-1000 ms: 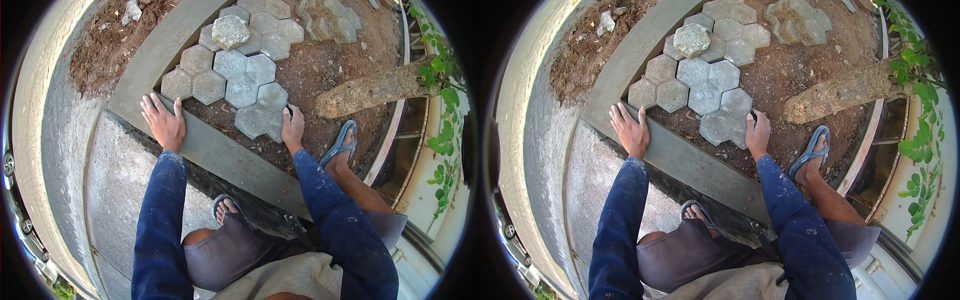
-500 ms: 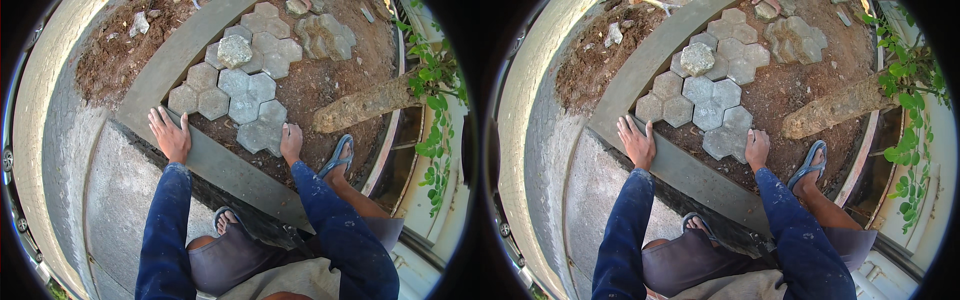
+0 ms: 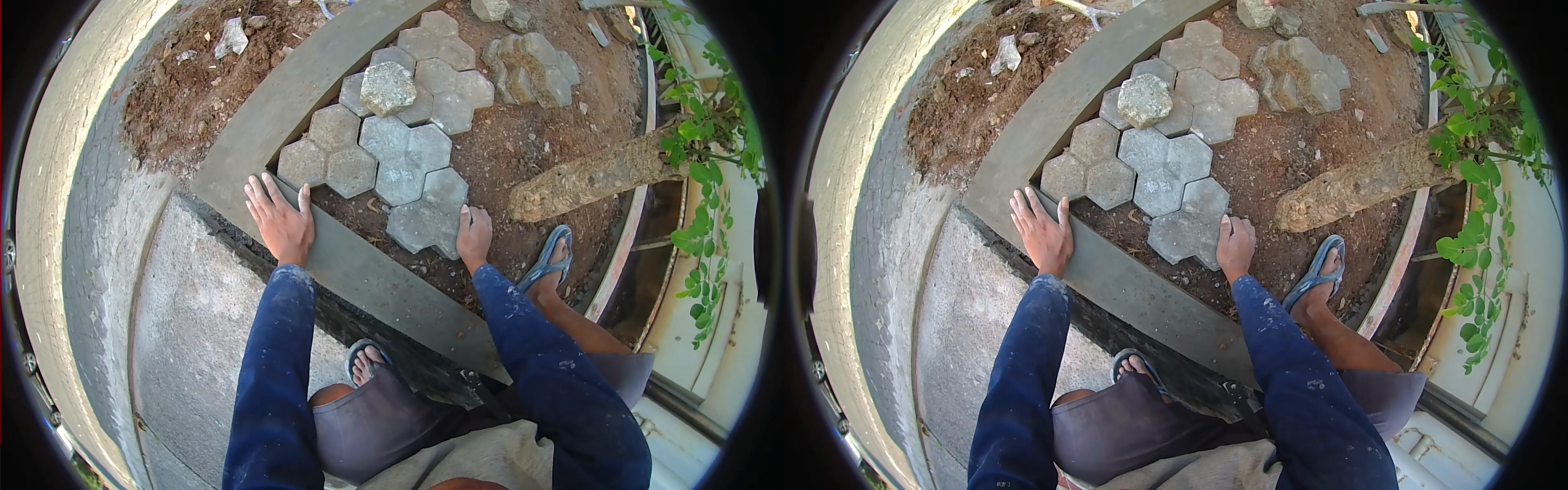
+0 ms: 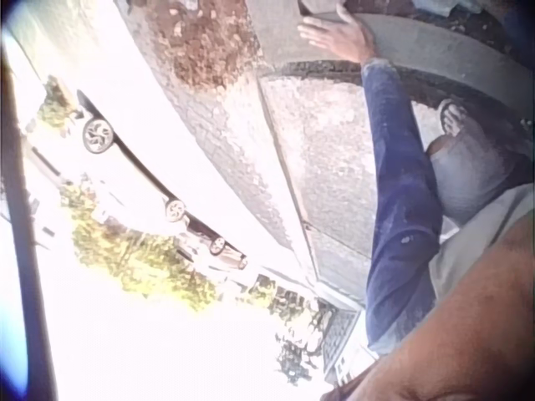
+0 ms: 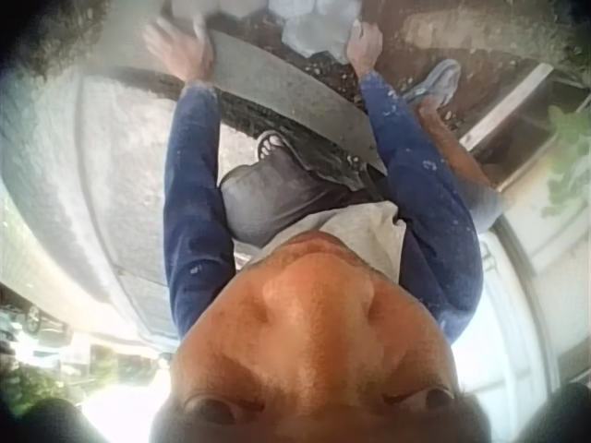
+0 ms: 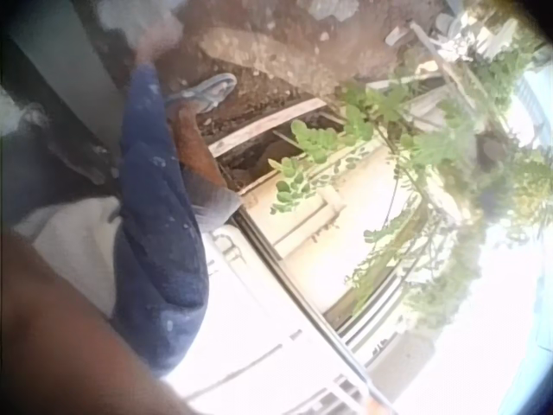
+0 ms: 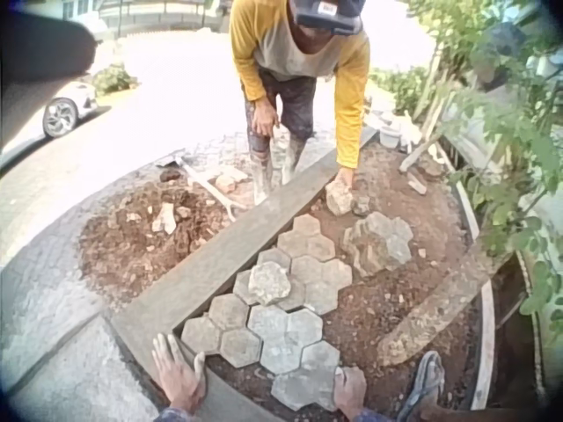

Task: Placing hexagonal paving stones into a prepared garden bed area.

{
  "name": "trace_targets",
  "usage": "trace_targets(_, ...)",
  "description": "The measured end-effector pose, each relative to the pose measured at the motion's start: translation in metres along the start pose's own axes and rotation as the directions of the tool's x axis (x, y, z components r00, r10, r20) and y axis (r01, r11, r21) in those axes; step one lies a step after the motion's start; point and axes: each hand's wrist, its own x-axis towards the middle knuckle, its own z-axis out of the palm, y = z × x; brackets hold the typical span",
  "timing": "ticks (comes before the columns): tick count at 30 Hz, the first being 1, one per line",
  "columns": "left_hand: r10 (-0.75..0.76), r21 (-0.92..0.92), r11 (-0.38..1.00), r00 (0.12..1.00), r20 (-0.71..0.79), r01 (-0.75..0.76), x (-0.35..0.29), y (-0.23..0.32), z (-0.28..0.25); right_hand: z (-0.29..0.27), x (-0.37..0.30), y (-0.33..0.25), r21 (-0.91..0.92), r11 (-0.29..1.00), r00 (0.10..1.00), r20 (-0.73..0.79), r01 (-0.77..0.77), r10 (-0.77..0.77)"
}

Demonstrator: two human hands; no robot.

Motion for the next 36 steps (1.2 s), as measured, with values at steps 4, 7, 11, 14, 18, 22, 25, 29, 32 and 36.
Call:
trace_targets(4,0.001,0.002,1.0,1.0,-0.008,-0.001,0.001,-0.003,-0.002,0.001,0.0,-0.004,-0.003,1.0,1.0,-0.008,0.004,-0.005)
trace_targets(7,-0.006,-0.011,1.0,1.0,0.0,0.006,0.0,0.0,-0.004,0.002,-0.001,-0.001,-0.008,1.0,0.999,-0.039,0.025,-0.026)
trace_targets(11,0.003,-0.006,1.0,1.0,-0.01,-0.003,0.002,-0.002,-0.001,0.003,0.001,0.001,-0.029,0.999,1.0,0.019,0.017,-0.017)
trace_targets(14,-0.005,-0.01,1.0,1.0,0.003,0.005,-0.001,-0.001,0.0,-0.011,0.021,-0.008,0.016,1.0,0.993,-0.119,0.006,-0.004)
trace_targets(18,0.017,0.004,1.0,1.0,-0.009,-0.017,0.002,0.001,0.001,-0.046,0.135,-0.006,0.012,0.991,0.894,-0.432,0.137,-0.118)
trace_targets(22,0.006,0.045,0.999,1.0,0.017,-0.006,0.002,-0.003,0.003,-0.085,0.263,-0.01,-0.223,0.97,0.844,-0.535,-0.096,-0.039)
trace_targets(25,-0.003,0.039,0.999,0.999,0.036,0.002,0.001,-0.004,0.004,-0.105,0.341,-0.003,-0.183,0.885,0.868,-0.356,-0.429,0.347)
trace_targets(29,0.013,-0.02,1.0,0.999,0.029,-0.013,0.006,0.012,0.01,-0.138,0.427,0.068,-0.142,0.91,0.917,-0.157,-0.388,0.367)
trace_targets(32,-0.006,0.063,0.998,0.999,0.051,0.003,0.002,-0.009,0.004,-0.085,0.405,0.053,-0.15,0.926,0.937,-0.103,-0.347,0.334)
trace_targets(36,0.005,0.054,0.999,0.999,0.036,-0.006,0.004,-0.008,0.001,-0.101,0.398,0.035,-0.203,0.904,0.926,-0.109,-0.377,0.361)
